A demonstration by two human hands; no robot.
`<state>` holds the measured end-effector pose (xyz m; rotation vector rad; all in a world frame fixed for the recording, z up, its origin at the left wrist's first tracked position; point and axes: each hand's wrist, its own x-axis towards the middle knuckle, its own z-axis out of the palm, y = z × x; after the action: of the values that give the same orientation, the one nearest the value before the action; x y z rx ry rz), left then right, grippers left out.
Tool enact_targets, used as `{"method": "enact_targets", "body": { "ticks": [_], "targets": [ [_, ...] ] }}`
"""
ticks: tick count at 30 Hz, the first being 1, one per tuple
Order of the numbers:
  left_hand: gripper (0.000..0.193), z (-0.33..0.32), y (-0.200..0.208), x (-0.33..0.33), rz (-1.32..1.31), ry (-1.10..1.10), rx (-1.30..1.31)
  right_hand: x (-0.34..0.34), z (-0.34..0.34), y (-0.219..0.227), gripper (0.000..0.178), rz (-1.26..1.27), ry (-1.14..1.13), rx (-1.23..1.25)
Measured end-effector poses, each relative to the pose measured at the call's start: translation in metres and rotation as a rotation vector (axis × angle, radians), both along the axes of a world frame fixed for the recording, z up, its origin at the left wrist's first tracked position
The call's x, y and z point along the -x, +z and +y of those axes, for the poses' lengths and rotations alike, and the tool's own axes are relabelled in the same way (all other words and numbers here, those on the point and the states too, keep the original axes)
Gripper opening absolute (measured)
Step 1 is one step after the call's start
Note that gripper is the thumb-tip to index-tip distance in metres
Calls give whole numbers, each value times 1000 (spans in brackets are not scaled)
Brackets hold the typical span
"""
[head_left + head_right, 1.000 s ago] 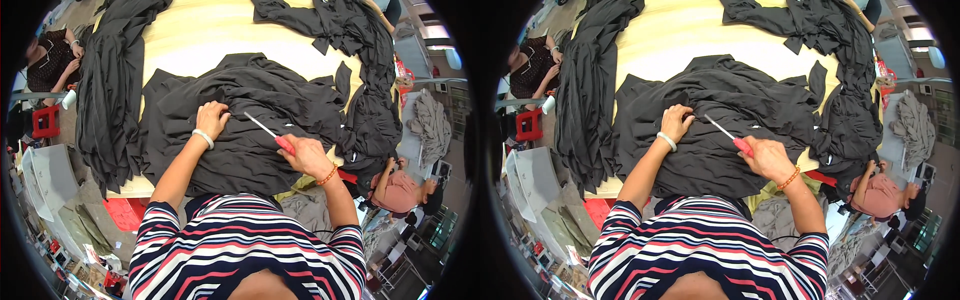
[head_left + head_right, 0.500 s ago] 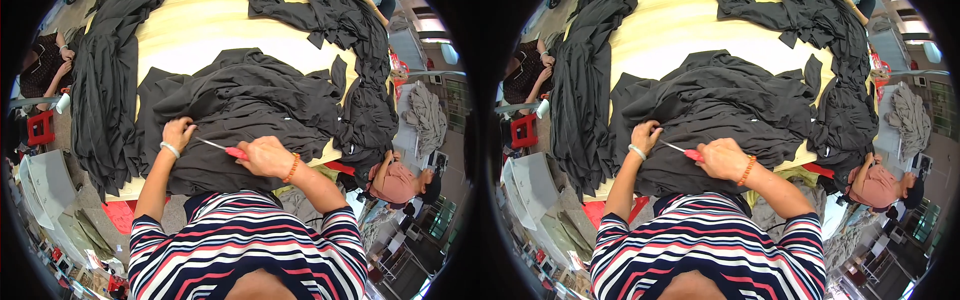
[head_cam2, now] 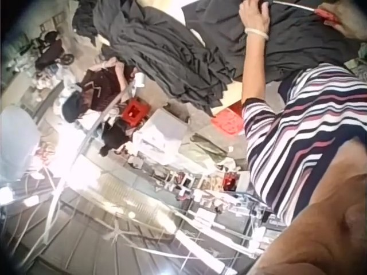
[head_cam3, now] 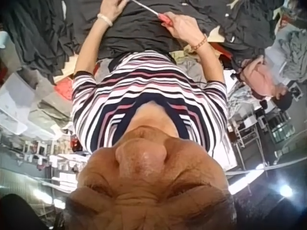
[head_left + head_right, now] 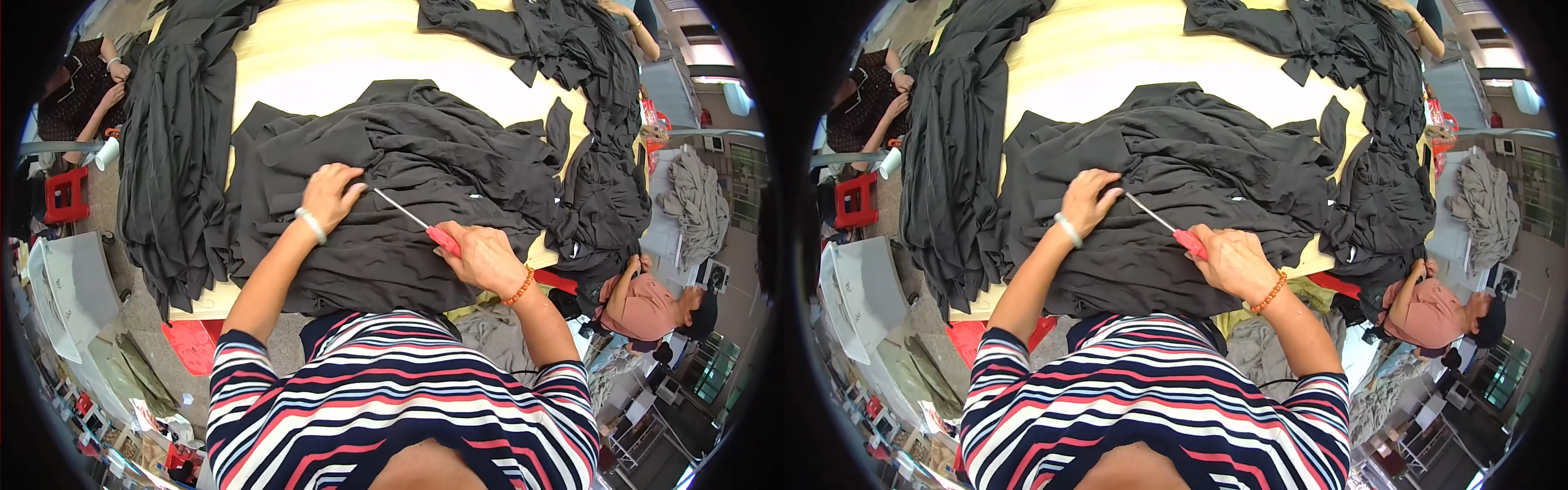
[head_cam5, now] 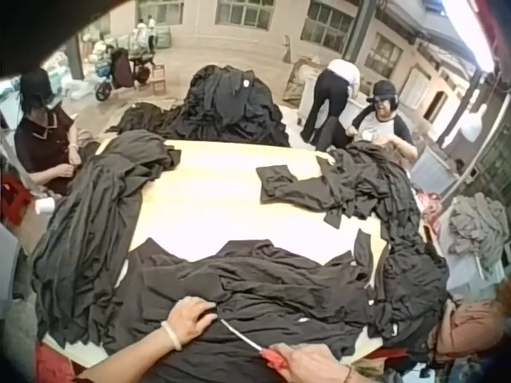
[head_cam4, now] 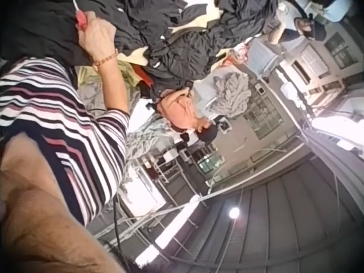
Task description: Trimming excess threads and fabric from garment components using scissors.
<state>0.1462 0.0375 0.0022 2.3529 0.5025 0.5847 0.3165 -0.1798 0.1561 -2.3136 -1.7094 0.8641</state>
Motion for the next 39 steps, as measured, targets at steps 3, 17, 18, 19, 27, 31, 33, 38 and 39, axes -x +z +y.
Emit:
{"method": "enact_targets", "body": {
  "ticks": [3, 17, 18, 19, 27, 31, 33, 38, 39],
  "targets": [
    [20, -8, -11, -21, 207, -26, 140, -3, 0, 6, 24, -51, -11, 93],
    [54, 56, 5, -35, 251, 227, 307, -18, -16, -10, 29, 58, -94, -31],
    [32, 58, 21, -34, 228, 220, 283, -20, -16, -9, 29, 72, -112, -61],
    [25, 66, 20, -28, 113, 188, 151, -23, -17, -8, 29, 74, -116, -61],
    [10, 150, 26, 74, -346, 734, 462, -30, -14, -11, 24, 64, -139, -88],
    [13, 96, 30, 56, -143, 528, 747, -32, -6, -12, 24, 61, -125, -36],
    [18, 50, 42, 25, -54, 465, 1117, -33, -4, -11, 24, 51, -119, -39],
    [30, 1, 16, -24, -282, 619, 1720, -34, 2, -7, 27, 49, -107, -34],
    [25, -3, 15, -29, -362, 613, 1789, -34, 3, -7, 27, 46, -106, -27]
  ]
}}
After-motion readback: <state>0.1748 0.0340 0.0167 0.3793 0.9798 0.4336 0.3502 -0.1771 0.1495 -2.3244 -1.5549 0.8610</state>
